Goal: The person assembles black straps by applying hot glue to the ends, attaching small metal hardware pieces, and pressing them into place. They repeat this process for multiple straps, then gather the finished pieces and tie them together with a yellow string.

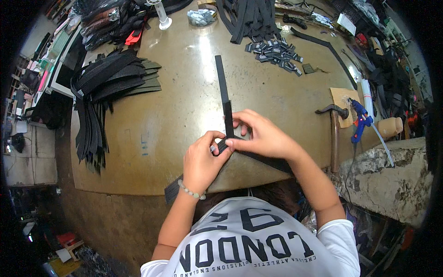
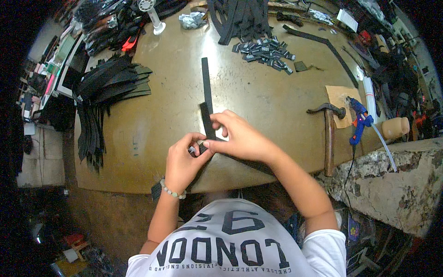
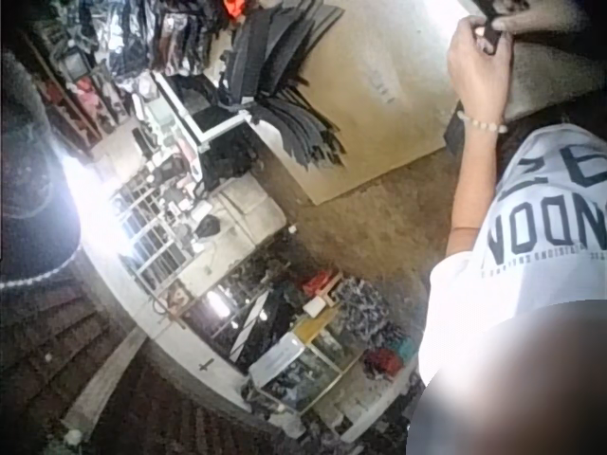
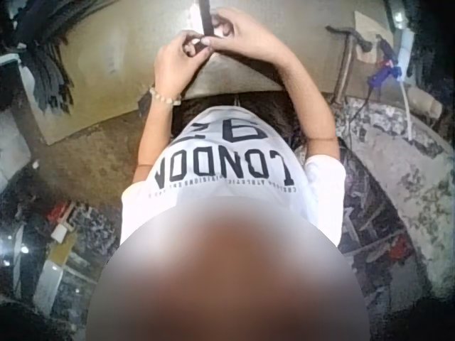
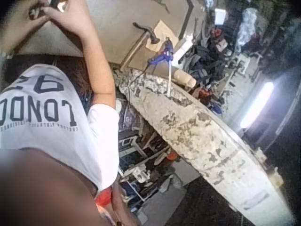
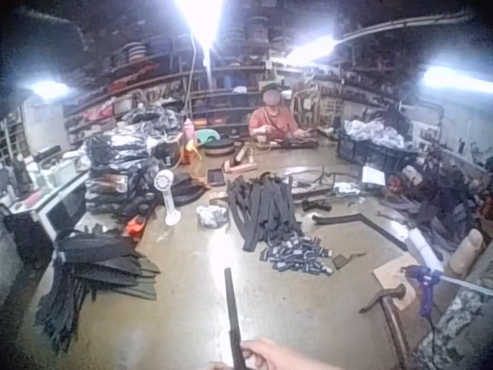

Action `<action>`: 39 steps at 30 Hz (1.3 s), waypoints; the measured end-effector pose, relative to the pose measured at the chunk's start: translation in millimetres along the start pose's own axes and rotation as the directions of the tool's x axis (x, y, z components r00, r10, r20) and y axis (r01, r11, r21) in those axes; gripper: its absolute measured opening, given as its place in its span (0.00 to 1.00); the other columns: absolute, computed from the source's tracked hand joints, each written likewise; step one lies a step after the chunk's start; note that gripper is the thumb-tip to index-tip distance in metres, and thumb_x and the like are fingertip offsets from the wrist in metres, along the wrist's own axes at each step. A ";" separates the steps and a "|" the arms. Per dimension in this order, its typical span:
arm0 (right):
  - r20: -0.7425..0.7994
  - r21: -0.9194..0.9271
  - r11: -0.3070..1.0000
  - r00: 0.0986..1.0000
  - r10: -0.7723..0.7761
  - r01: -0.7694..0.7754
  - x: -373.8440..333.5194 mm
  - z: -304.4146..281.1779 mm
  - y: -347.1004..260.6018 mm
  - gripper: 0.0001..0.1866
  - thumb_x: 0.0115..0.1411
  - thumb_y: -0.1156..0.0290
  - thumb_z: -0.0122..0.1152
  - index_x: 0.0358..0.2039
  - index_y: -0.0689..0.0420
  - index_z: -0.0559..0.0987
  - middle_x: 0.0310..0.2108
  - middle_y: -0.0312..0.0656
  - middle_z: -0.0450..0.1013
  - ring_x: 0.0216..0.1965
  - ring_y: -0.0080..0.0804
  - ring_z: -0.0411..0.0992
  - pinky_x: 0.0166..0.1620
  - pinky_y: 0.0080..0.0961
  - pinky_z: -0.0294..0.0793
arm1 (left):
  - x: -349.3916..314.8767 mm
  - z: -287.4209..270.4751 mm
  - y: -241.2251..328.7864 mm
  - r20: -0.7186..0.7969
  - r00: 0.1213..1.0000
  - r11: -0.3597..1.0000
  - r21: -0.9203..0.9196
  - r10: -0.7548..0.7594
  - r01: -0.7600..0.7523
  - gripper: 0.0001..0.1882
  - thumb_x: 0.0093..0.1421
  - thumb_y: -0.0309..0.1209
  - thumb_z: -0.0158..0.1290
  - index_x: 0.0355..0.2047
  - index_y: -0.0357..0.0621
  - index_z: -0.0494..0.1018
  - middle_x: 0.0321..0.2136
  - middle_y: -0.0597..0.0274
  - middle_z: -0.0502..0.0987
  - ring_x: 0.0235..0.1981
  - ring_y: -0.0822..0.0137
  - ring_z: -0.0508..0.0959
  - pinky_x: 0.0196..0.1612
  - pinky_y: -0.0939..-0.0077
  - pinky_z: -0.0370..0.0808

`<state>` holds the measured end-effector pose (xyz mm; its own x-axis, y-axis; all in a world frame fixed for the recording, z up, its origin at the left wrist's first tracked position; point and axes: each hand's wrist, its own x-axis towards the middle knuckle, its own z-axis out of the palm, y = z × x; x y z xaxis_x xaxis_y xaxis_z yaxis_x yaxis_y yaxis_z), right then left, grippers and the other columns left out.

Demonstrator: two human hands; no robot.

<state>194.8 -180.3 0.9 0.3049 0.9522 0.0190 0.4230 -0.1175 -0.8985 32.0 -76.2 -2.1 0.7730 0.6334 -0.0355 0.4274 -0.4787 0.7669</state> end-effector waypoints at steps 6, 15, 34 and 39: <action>0.001 -0.044 0.993 0.994 0.109 -0.109 35.1 -9.7 10.8 0.11 0.53 0.70 0.68 0.26 0.65 0.77 0.25 0.46 0.73 0.27 0.34 0.72 0.32 0.30 0.70 | -4.7 2.2 -2.0 -0.028 0.998 0.997 0.050 0.054 -0.053 0.17 0.50 0.37 0.67 0.38 0.46 0.77 0.20 0.62 0.73 0.21 0.65 0.74 0.27 0.70 0.71; -0.053 -0.186 0.973 0.990 0.131 -0.139 44.6 -9.2 12.4 0.15 0.52 0.64 0.69 0.25 0.64 0.76 0.23 0.51 0.73 0.28 0.44 0.74 0.33 0.36 0.71 | -10.1 2.5 -1.5 0.010 0.982 0.965 0.187 0.188 -0.186 0.16 0.58 0.39 0.59 0.47 0.55 0.77 0.24 0.64 0.71 0.21 0.62 0.75 0.25 0.67 0.71; 0.372 -0.723 0.378 0.787 -0.492 0.578 -43.9 -14.1 26.3 0.21 0.55 0.66 0.52 0.50 0.54 0.78 0.52 0.30 0.72 0.45 0.29 0.69 0.37 0.23 0.70 | -10.6 1.4 -0.5 0.063 0.967 0.904 0.343 0.248 -0.254 0.20 0.61 0.40 0.56 0.53 0.58 0.76 0.25 0.64 0.69 0.21 0.64 0.75 0.23 0.68 0.72; 0.351 -0.758 0.339 0.786 -0.509 0.557 -46.0 -12.5 20.4 0.21 0.55 0.66 0.52 0.50 0.53 0.79 0.52 0.30 0.72 0.45 0.28 0.69 0.36 0.22 0.69 | -10.7 0.8 0.5 0.059 0.967 0.908 0.335 0.248 -0.253 0.20 0.60 0.40 0.56 0.53 0.58 0.76 0.25 0.64 0.69 0.21 0.64 0.75 0.23 0.68 0.72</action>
<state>200.1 -230.1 -12.8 -0.2748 0.9074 0.3180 0.9600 0.2772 0.0387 24.2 -83.7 -1.8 0.8811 0.4580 0.1178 0.3495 -0.7984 0.4903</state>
